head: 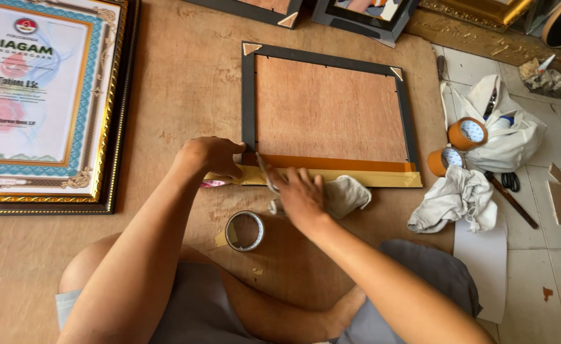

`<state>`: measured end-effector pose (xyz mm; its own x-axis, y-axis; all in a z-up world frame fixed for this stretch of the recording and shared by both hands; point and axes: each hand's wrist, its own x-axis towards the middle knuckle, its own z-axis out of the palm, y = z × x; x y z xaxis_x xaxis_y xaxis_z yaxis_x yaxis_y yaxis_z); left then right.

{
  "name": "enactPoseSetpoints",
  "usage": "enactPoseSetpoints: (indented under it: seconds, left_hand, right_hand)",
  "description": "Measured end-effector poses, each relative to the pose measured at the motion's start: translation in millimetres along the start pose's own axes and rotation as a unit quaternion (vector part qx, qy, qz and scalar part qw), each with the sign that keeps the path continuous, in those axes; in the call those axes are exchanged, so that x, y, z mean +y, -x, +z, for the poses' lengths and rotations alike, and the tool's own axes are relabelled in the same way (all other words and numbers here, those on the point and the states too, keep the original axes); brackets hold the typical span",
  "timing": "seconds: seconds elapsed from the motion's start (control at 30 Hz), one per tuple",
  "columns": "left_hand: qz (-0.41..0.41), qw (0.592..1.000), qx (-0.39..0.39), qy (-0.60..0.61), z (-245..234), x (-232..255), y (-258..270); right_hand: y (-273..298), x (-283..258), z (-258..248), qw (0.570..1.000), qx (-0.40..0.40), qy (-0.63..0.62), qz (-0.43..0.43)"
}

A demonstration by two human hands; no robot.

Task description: Applying adhesive tape to the back of a picture frame to secure the backing

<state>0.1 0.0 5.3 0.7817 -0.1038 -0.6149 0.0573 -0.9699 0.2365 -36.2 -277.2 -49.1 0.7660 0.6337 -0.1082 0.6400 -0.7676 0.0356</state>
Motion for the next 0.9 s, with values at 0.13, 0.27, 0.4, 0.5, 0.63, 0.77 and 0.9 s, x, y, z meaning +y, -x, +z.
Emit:
enactPoseSetpoints:
  seconds: [0.13, 0.27, 0.4, 0.5, 0.63, 0.77, 0.9]
  left_hand:
    - [-0.006, 1.0, 0.005, 0.002, -0.4, 1.1, 3.6]
    - [0.006, 1.0, 0.005, 0.004, 1.8, -0.8, 3.7]
    - [0.0, 1.0, 0.006, 0.01, -1.2, 0.8, 0.7]
    - [0.009, 1.0, 0.003, 0.005, -0.3, -2.1, -2.4]
    - [0.002, 1.0, 0.008, 0.008, 1.6, 1.4, 0.0]
    - [0.005, 1.0, 0.007, 0.005, 0.8, 1.2, -2.7]
    - [-0.004, 1.0, 0.018, 0.006, 12.6, -1.9, -20.5]
  right_hand:
    - [-30.5, -1.6, 47.5, 0.997, 0.061, 0.019, -0.05]
    - [-28.6, 10.6, 53.4, 0.991, 0.093, -0.05, -0.082]
    - [-24.9, 14.0, 44.8, 0.984, 0.117, -0.052, -0.123]
    - [-21.1, 13.9, 36.5, 0.982, 0.123, -0.056, -0.135]
    - [-31.8, 24.6, 49.6, 0.982, 0.097, -0.056, -0.15]
    - [-38.0, 28.8, 51.6, 0.986, 0.072, -0.022, -0.15]
    - [-38.7, 21.3, 35.3, 0.989, 0.058, -0.015, -0.134]
